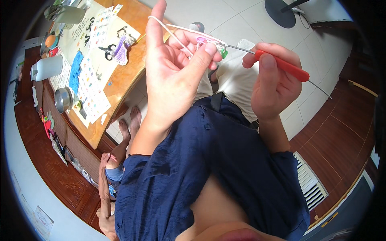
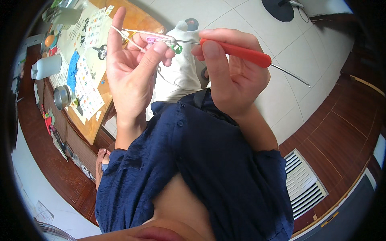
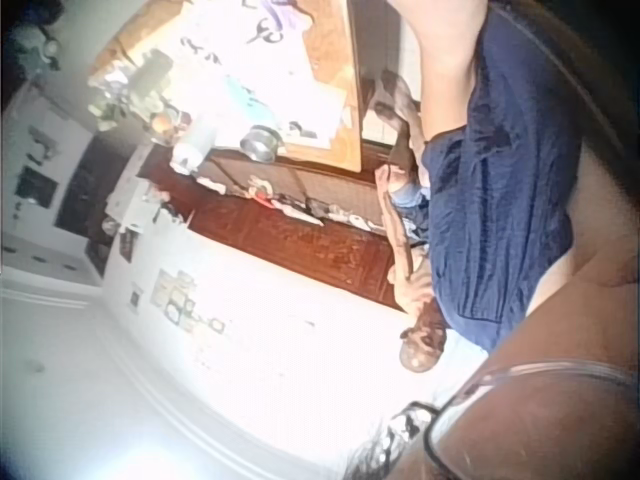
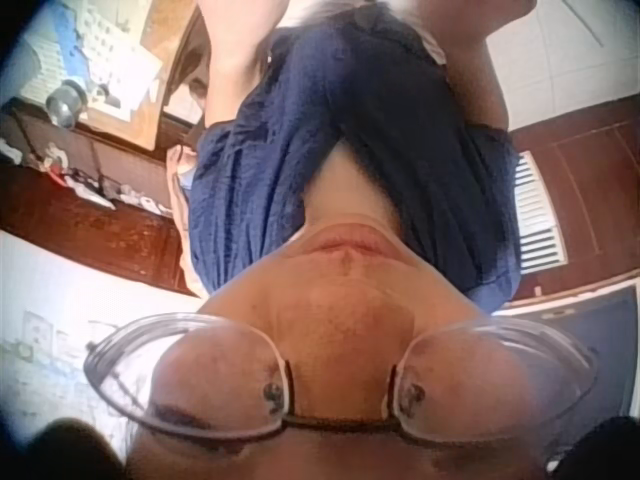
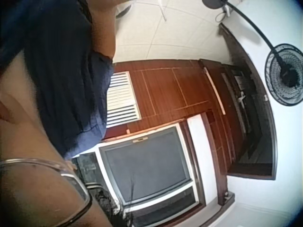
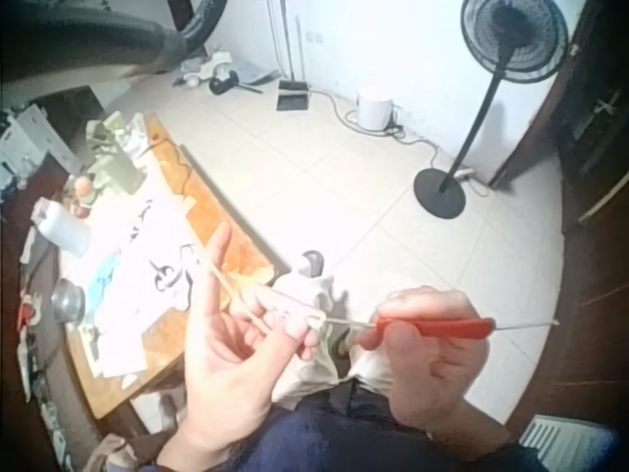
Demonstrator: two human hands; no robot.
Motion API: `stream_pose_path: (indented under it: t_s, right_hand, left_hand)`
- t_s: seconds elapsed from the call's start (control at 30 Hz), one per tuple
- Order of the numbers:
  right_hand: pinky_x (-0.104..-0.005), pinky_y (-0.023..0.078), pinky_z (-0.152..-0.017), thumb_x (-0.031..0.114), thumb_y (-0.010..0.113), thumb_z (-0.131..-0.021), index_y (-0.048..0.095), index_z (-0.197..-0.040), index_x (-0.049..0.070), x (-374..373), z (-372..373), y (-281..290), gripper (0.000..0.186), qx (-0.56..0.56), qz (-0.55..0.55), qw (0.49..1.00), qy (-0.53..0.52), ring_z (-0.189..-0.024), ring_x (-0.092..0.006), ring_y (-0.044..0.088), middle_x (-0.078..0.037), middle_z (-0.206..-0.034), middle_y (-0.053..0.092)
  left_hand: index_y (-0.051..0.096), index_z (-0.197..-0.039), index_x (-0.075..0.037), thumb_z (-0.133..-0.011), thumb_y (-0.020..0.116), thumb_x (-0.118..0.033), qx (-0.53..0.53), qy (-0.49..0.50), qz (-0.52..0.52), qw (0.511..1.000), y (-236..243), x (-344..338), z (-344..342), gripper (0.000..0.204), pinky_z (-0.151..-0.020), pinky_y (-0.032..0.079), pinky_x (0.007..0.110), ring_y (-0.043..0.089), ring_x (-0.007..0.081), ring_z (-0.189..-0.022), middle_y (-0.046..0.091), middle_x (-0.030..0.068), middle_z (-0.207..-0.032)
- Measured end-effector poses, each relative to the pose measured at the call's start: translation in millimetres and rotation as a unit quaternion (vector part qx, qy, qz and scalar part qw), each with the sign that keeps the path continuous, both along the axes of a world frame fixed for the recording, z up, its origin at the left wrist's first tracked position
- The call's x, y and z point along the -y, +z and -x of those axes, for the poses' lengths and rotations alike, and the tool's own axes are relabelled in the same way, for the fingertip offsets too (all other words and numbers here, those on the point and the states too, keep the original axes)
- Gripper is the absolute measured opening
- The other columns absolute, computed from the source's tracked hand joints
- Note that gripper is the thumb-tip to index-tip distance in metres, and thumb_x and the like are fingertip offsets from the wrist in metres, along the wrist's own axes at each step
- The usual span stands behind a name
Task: The person is crocheting with white yarn, using a crochet hook to form loops and pull the yarn through. They also use a green stitch marker to mark a specific point in the crochet work.
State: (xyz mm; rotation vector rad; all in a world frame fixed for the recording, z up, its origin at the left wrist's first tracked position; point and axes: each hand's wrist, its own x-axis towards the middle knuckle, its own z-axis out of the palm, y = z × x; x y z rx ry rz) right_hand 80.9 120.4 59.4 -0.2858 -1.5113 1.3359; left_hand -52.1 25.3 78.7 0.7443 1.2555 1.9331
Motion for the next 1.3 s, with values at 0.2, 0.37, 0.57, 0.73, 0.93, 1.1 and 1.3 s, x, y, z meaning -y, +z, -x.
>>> stream_pose_path:
  t_s: [0.2,0.37,0.57,0.73,0.93,1.1,1.3]
  right_hand:
    - [-0.0230,0.054,-0.071,-0.001,0.062,-0.092,0.060,-0.109,-0.005,2,-1,2,0.017,0.018,-0.015,1.000,-0.016,-0.078,-0.0135,0.067,-0.014,-0.097,0.067]
    - [-0.0271,0.051,-0.072,-0.001,0.067,-0.088,0.062,-0.106,-0.003,0,-3,5,0.019,0.058,-0.100,0.993,-0.033,-0.076,-0.0162,0.067,-0.011,-0.095,0.068]
    - [-0.0301,0.044,-0.069,0.005,0.077,-0.078,0.066,-0.104,0.006,-6,-3,1,0.028,0.106,-0.305,0.942,-0.092,-0.074,-0.0169,0.064,-0.003,-0.091,0.069]
    - [-0.0289,0.039,-0.069,0.009,0.080,-0.071,0.069,-0.102,0.011,-4,2,2,0.033,0.099,-0.382,0.911,-0.118,-0.076,-0.0137,0.061,-0.001,-0.093,0.069]
    - [-0.0290,0.038,-0.068,0.008,0.079,-0.071,0.071,-0.103,0.011,-4,7,-1,0.034,0.100,-0.391,0.906,-0.127,-0.075,-0.0129,0.060,0.000,-0.093,0.069]
    - [-0.0282,0.038,-0.066,0.006,0.078,-0.076,0.071,-0.105,0.010,-6,8,-8,0.030,0.062,-0.351,0.929,-0.104,-0.074,-0.0121,0.061,-0.001,-0.093,0.071]
    - [-0.0283,0.043,-0.067,0.003,0.074,-0.082,0.069,-0.106,0.004,-5,4,-8,0.024,0.066,-0.233,0.970,-0.036,-0.076,-0.0155,0.066,-0.007,-0.096,0.072]
  left_hand:
    - [0.013,-0.150,0.006,-0.090,0.061,0.006,-0.020,0.006,-0.011,1.000,-1,0,1,0.076,-0.069,0.055,0.031,0.068,0.0225,-0.077,0.064,0.0159,-0.089]
    - [0.014,-0.149,0.009,-0.090,0.059,0.006,-0.009,0.008,-0.007,1.000,1,1,2,0.074,-0.071,0.056,0.032,0.068,0.0237,-0.077,0.065,0.0167,-0.090]
    - [0.017,-0.149,0.005,-0.090,0.058,0.007,-0.008,0.019,-0.030,0.999,-5,1,2,0.072,-0.074,0.057,0.034,0.068,0.0239,-0.078,0.065,0.0177,-0.091]
    - [0.018,-0.150,0.003,-0.090,0.058,0.008,-0.012,0.040,-0.044,0.998,-2,0,0,0.072,-0.073,0.058,0.033,0.068,0.0235,-0.078,0.065,0.0174,-0.092]
    - [0.019,-0.150,0.003,-0.090,0.058,0.005,0.010,0.034,-0.032,0.999,-2,-2,3,0.071,-0.063,0.056,0.029,0.066,0.0210,-0.072,0.063,0.0148,-0.087]
    - [0.010,-0.153,0.001,-0.090,0.050,0.011,0.087,0.007,-0.020,0.996,13,-2,-3,0.075,-0.071,0.055,0.029,0.065,0.0185,-0.075,0.064,0.0156,-0.094]
    - [0.008,-0.153,0.000,-0.090,0.050,0.011,0.087,-0.007,-0.035,0.996,19,-1,-5,0.076,-0.068,0.055,0.031,0.064,0.0196,-0.073,0.063,0.0151,-0.090]
